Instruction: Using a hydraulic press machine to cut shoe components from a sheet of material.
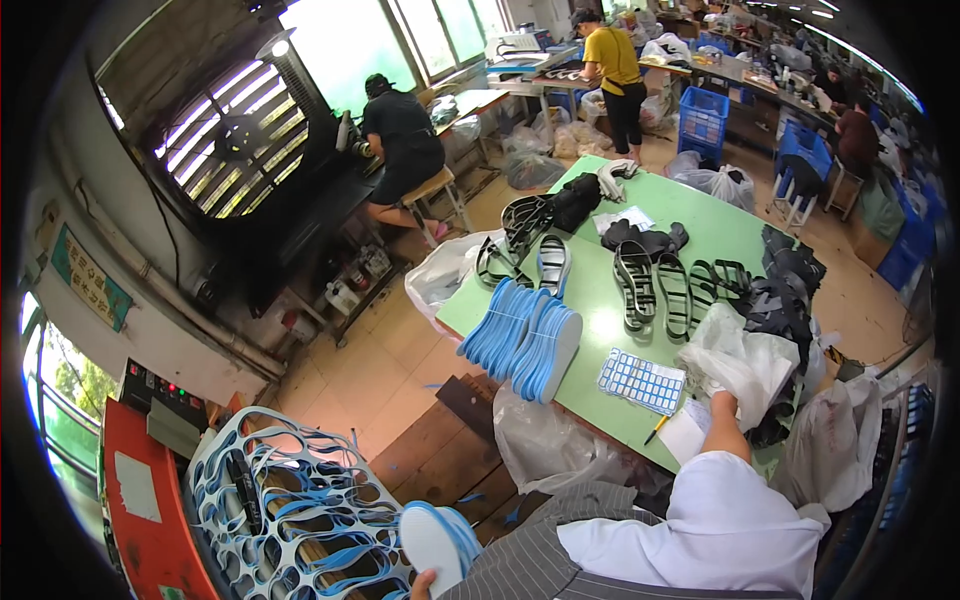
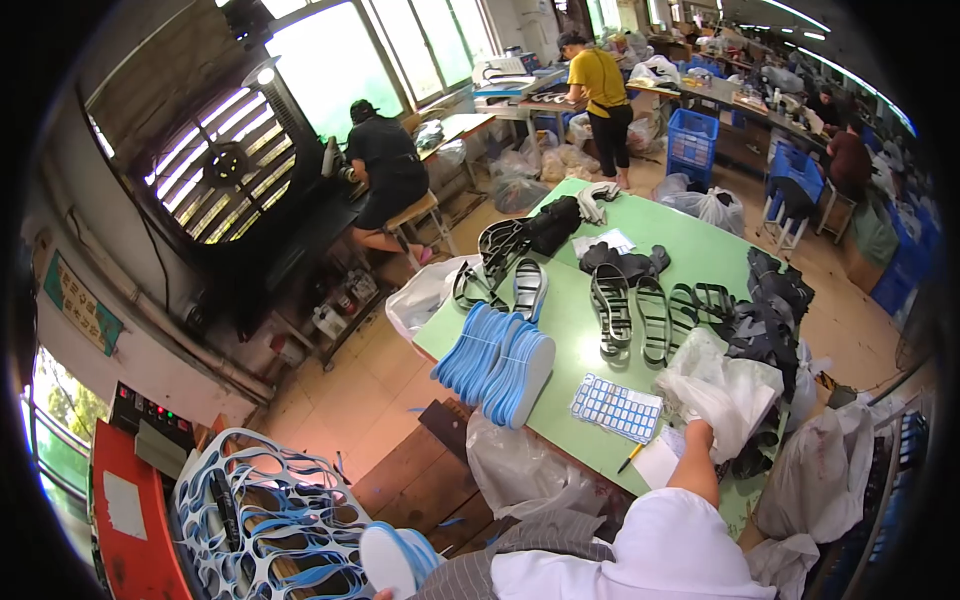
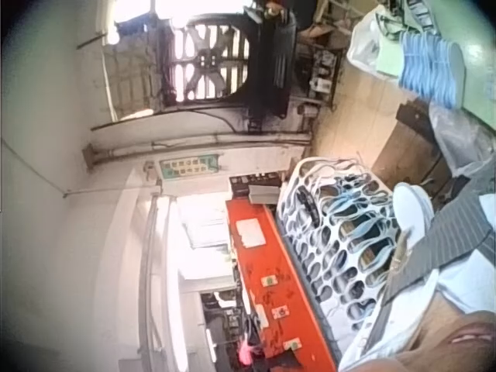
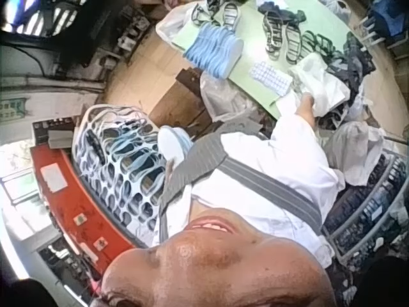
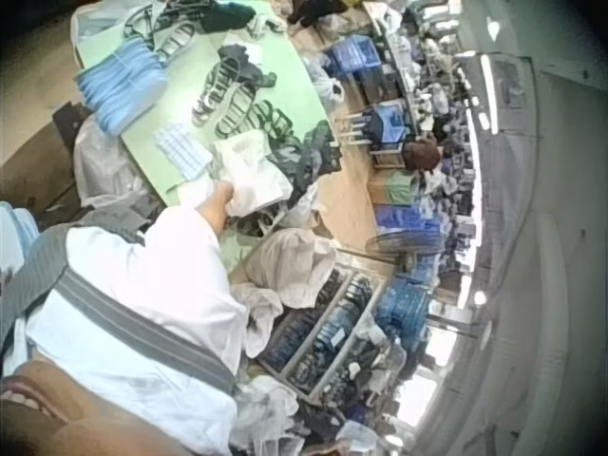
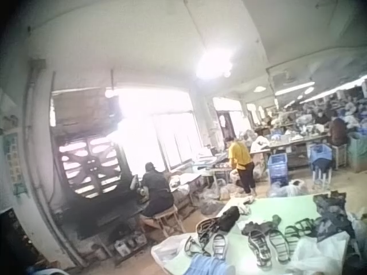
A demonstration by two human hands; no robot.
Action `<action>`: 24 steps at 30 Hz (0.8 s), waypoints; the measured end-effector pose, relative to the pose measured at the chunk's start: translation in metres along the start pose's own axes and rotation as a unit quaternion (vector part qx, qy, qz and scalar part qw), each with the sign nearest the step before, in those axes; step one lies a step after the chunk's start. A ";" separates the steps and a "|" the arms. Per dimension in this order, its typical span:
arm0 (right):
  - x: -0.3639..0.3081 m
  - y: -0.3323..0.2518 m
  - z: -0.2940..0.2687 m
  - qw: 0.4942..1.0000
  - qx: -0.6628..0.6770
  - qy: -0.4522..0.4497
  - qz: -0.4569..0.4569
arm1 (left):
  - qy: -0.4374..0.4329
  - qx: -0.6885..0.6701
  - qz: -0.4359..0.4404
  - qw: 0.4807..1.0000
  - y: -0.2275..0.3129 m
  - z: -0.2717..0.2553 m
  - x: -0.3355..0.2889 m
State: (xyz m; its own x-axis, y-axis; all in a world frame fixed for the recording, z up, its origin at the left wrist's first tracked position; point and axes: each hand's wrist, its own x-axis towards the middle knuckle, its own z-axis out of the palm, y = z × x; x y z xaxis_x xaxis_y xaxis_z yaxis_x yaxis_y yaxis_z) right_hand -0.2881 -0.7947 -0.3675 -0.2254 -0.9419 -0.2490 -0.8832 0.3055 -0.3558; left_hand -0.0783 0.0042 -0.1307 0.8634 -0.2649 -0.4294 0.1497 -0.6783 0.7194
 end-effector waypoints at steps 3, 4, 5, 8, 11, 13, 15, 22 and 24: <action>-0.053 -0.032 -0.021 0.978 0.160 -0.119 0.066 | -0.012 -0.032 -0.002 0.999 0.006 -0.003 -0.001; 0.015 0.012 -0.027 0.970 -0.016 -0.219 0.108 | -0.064 -0.054 0.031 0.996 0.015 0.003 0.034; 0.013 0.011 -0.029 0.970 -0.015 -0.218 0.108 | -0.071 -0.063 0.029 0.995 0.018 0.006 0.038; -0.031 -0.027 -0.050 0.980 -0.123 -0.158 -0.015 | -0.074 -0.088 0.021 0.993 0.026 0.001 0.034; -0.084 -0.054 -0.085 0.998 -0.056 -0.018 -0.029 | -0.082 -0.119 0.016 0.989 0.031 -0.006 0.029; -0.072 -0.039 -0.082 0.982 -0.138 -0.046 -0.124 | -0.102 -0.138 0.024 0.985 0.044 -0.008 0.037; -0.049 -0.029 -0.079 0.959 -0.182 -0.206 -0.070 | -0.124 -0.154 0.034 0.980 0.058 -0.013 0.048; -0.105 -0.064 -0.110 0.974 -0.164 -0.073 -0.135 | -0.146 -0.216 0.027 0.965 0.097 -0.019 0.053; -0.096 -0.060 -0.122 0.987 -0.111 -0.014 -0.117 | -0.169 -0.229 0.028 0.958 0.125 -0.018 0.055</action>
State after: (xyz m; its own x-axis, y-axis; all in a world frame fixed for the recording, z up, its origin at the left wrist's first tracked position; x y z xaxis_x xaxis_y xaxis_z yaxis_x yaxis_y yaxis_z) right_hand -0.2635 -0.7395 -0.2123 0.0050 -0.9777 -0.2097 -0.9789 0.0381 -0.2008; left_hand -0.0036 -0.0827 -0.0543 0.6821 -0.5517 -0.4800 0.3708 -0.3047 0.8773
